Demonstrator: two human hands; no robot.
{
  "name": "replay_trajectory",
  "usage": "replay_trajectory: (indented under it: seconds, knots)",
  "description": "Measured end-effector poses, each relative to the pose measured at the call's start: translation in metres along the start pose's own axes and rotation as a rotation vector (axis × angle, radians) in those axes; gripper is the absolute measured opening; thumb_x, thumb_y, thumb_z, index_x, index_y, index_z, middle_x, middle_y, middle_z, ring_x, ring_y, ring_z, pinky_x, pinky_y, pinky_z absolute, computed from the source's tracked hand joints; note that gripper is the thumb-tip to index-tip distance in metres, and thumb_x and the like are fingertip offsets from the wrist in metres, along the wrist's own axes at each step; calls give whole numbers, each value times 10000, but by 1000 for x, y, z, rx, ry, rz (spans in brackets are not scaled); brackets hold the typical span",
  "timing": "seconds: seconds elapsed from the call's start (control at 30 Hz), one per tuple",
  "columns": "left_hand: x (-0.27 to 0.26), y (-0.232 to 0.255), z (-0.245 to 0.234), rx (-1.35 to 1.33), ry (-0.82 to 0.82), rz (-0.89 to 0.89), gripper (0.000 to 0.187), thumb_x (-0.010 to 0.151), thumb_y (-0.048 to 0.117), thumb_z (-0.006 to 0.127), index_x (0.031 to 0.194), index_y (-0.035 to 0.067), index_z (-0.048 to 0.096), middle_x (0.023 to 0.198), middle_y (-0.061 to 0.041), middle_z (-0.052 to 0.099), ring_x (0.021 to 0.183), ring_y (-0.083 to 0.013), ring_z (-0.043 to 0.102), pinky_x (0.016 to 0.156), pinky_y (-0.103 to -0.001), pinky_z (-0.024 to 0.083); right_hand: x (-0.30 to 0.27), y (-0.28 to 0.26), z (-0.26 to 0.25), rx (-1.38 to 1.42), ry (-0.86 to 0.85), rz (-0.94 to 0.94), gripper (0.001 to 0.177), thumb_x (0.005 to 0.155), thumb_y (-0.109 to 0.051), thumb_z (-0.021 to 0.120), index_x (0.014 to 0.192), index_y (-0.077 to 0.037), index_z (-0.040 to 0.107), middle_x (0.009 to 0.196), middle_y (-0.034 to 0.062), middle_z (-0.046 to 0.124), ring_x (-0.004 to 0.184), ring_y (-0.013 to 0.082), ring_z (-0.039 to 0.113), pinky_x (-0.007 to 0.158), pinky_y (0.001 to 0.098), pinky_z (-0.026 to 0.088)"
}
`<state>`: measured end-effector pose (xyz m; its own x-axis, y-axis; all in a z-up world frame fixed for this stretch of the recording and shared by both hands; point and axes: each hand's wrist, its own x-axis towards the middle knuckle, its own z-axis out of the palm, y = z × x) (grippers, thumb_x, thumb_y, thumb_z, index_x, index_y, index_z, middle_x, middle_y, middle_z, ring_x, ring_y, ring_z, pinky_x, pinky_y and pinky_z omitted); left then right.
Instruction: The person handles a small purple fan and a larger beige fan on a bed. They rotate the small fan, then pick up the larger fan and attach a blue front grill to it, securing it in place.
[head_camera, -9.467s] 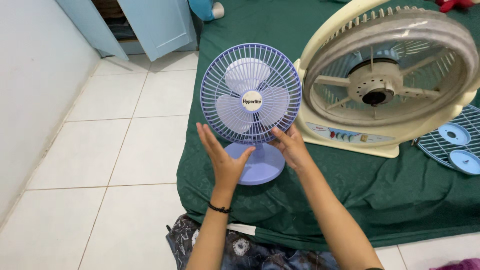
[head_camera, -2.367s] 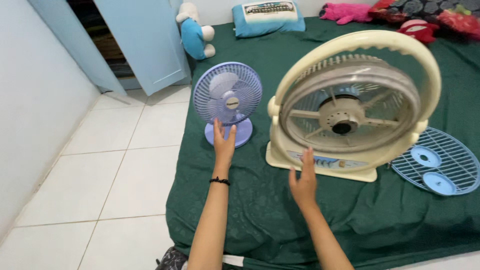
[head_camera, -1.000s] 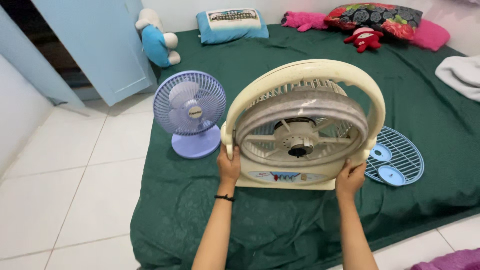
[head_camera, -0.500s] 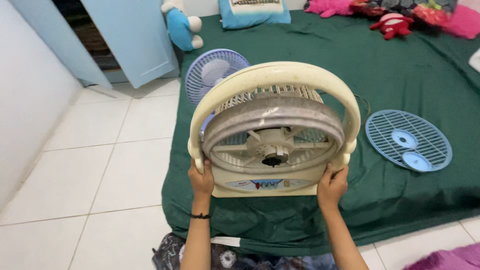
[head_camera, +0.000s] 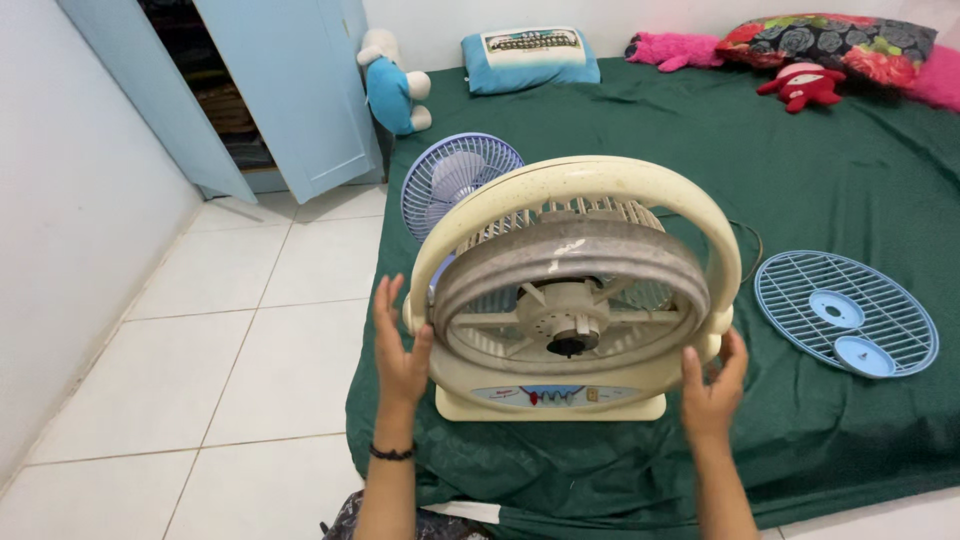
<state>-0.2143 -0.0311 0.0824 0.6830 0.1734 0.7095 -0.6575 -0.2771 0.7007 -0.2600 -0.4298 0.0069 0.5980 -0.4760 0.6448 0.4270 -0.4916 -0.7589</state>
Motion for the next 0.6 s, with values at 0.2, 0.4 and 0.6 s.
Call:
replay_trajectory:
  seconds: [0.2,0.4,0.6]
  knots:
    - [56,49,7,207,-195,73,962,805,538,799,1551,76,406,1477,-176,564,1344,-335,580,1089,-437,489,67,-44,-5,173,-87,-189,829,1013,-360,730,1598,13,275,1607,225,392,1507,327,403,1221,456,369]
    - [61,54,15,78,-146,146,1001,741,478,862,1546,69,430,1450,-169,574,1340,-324,587,1097,-425,493,86,-56,-7,263,-254,-37,752,932,-363,746,1527,-10,449,1434,146,556,1328,242,557,1130,391,460]
    - [57,61,32,107,47,74,740,795,388,873,1378,43,574,1269,-150,674,1155,-275,675,979,-376,548,81,-50,10,195,-49,-69,591,983,-306,788,1424,-18,519,1302,83,594,1187,169,589,1051,326,501]
